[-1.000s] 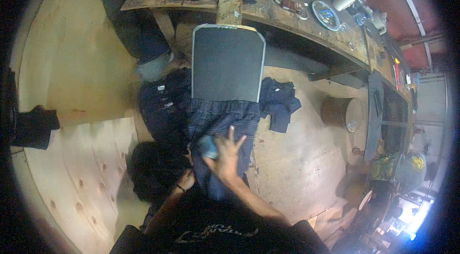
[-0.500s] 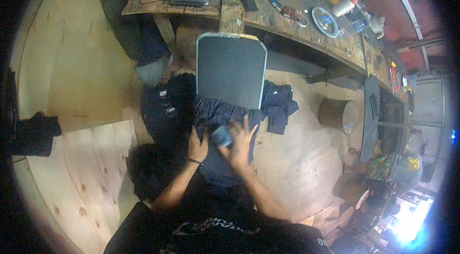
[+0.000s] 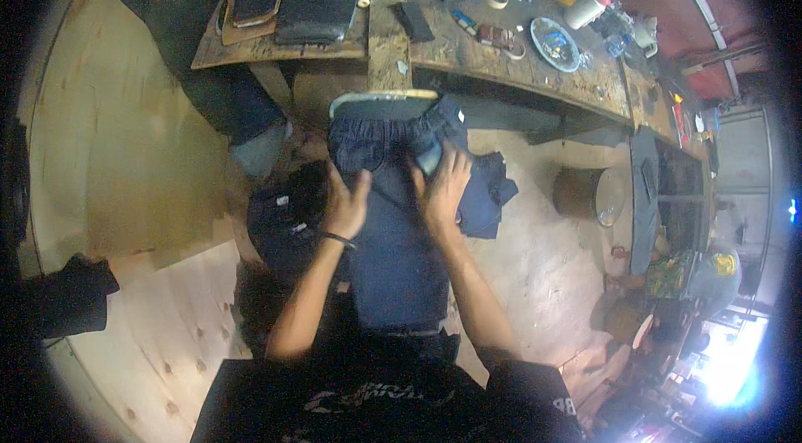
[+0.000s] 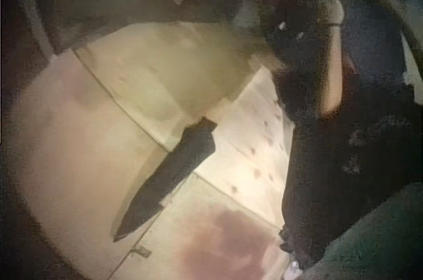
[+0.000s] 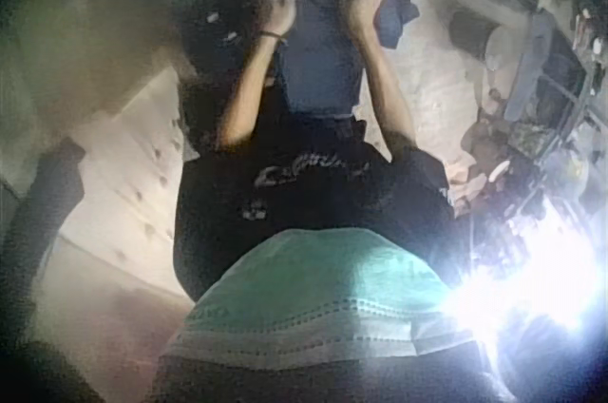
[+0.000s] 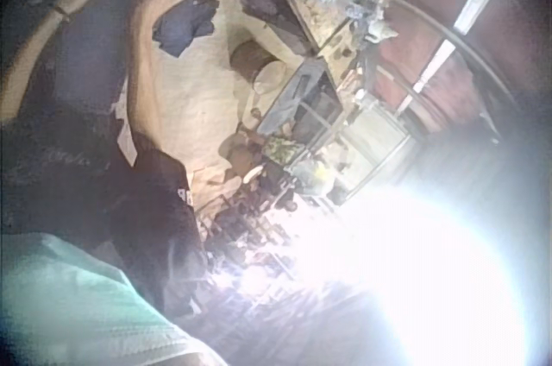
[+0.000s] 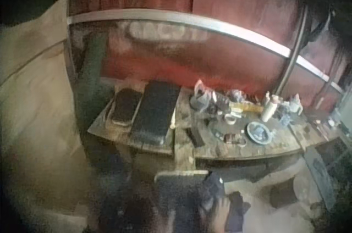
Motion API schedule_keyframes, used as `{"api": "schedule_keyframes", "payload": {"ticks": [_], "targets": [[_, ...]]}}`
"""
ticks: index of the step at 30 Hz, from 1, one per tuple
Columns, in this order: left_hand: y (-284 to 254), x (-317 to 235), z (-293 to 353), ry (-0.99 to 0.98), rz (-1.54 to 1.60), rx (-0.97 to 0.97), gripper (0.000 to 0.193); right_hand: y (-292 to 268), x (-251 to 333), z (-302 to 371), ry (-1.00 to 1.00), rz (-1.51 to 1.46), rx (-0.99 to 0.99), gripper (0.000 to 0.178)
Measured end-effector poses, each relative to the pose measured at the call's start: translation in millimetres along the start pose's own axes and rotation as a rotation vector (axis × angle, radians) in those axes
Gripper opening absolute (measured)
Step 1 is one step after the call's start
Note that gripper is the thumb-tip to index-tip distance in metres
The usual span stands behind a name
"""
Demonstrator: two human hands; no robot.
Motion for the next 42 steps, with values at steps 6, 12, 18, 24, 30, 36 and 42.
{"api": "schedule_keyframes", "payload": {"ticks": [6, 12, 18, 24, 30, 36, 42], "targets": [[12.7, -19.3, -91.5, -0.006, 0.061, -0.211, 0.092, 56.4, -22.3, -71.2, 0.026, -0.094, -0.123, 0.080], [0.7, -93.7, -54.2, 0.658, -0.220, -0.330, 0.059, -16.6, -19.7, -66.1, -0.044, -0.329, -0.060, 0.073], [39.5, -99.4, -106.0, 0.368, -0.492, 0.303, 0.072, -1.2, -0.4, 61.7, -0.365, -0.171, 0.445, 0.079], [58.0, -76.5, -114.1, 0.279, -0.451, 0.830, 0.093, 8.1, -12.6, 68.0, -0.433, -0.224, 0.387, 0.082], [52.8, -114.2, -105.7, 0.334, -0.014, 0.660, 0.086, -40.2, 2.5, 61.4, -0.350, -0.375, 0.349, 0.095], [11.1, -107.9, -79.1, 0.436, -0.561, -0.119, 0.084, -147.5, -240.5, -18.4, -0.038, -0.040, 0.050, 0.078], [15.6, -89.6, -70.5, 0.526, -0.556, -0.324, 0.082, -346.7, -652.7, -158.0, 0.353, 0.864, -0.099, 0.098]]}}
Point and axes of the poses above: each hand's wrist, its own z-axis away from the middle knuckle, its own y-axis out of the palm, x = y × z, the point moved 10 cm from there along -z, towards the middle knuckle, and after that the axes turned 8 degrees about -x, right-handed, at the moved point
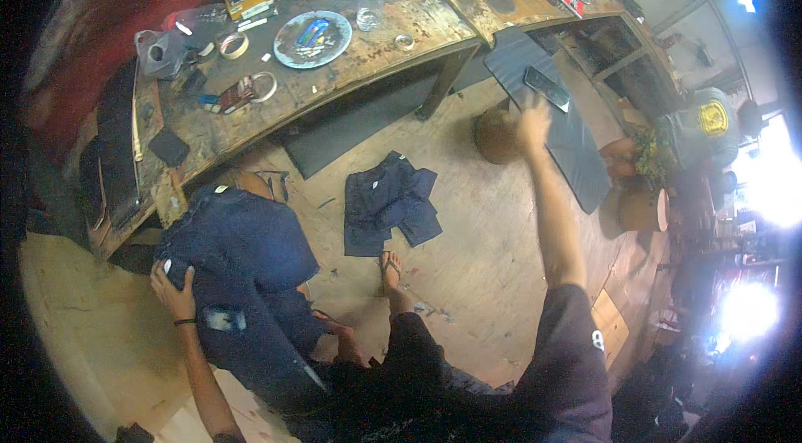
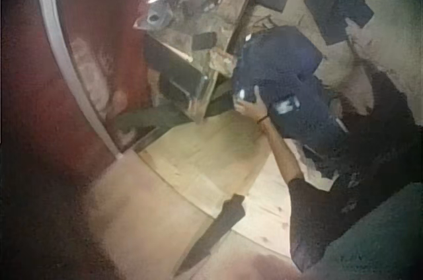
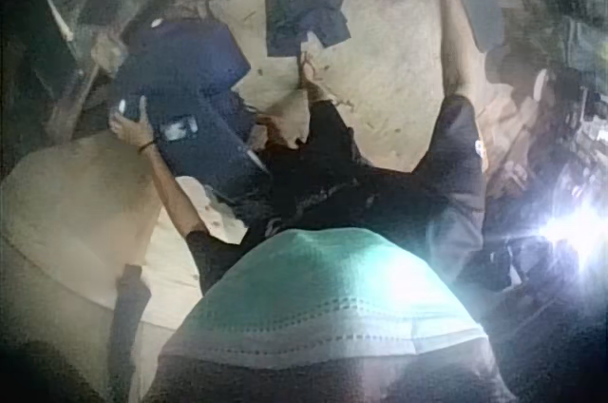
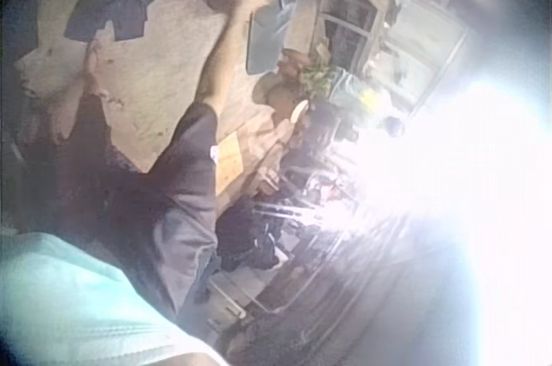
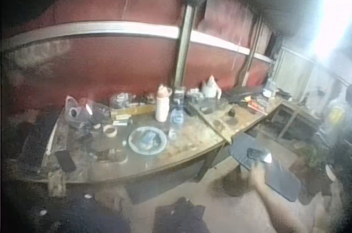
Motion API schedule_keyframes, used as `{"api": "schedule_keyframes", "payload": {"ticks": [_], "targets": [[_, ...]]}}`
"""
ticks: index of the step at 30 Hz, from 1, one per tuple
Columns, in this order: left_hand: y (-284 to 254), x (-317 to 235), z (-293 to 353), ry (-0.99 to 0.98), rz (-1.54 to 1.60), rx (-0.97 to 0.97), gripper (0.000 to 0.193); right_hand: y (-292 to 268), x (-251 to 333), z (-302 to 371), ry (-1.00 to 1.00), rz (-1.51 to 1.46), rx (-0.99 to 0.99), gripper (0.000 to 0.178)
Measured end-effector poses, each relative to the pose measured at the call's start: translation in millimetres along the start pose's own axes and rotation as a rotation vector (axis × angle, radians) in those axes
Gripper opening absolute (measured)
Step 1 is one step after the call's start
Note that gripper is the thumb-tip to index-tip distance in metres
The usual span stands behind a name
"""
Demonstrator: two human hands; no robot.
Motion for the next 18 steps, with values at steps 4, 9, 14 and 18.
{"api": "schedule_keyframes", "payload": {"ticks": [4, 9, 14, 18], "targets": [[15.2, 17.3, 2.2, -0.024, -0.049, 0.048, 0.080, 60.3, -140.6, -80.1, 0.152, 0.015, 0.182, 0.124], [18.0, 26.2, 8.3, -0.054, -0.107, 0.118, 0.076, 101.7, -162.1, -109.3, 0.054, -0.295, 0.498, 0.131], [19.4, 13.5, 6.5, -0.096, -0.174, 0.211, 0.076, 89.0, -164.1, -111.0, -0.023, -0.204, 0.414, 0.113], [9.8, -2.6, 1.9, -0.094, -0.188, 0.233, 0.076, 67.0, -176.9, -75.5, 0.120, -0.180, 0.254, 0.109]]}}
Point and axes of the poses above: each hand's wrist, its own z-axis away from the middle knuckle, its own y-axis out of the palm, x = y × z, the point moved 10 cm from there along -z, towards the middle knuckle, and after that the axes turned 8 degrees about -x, right-handed, at the moved point
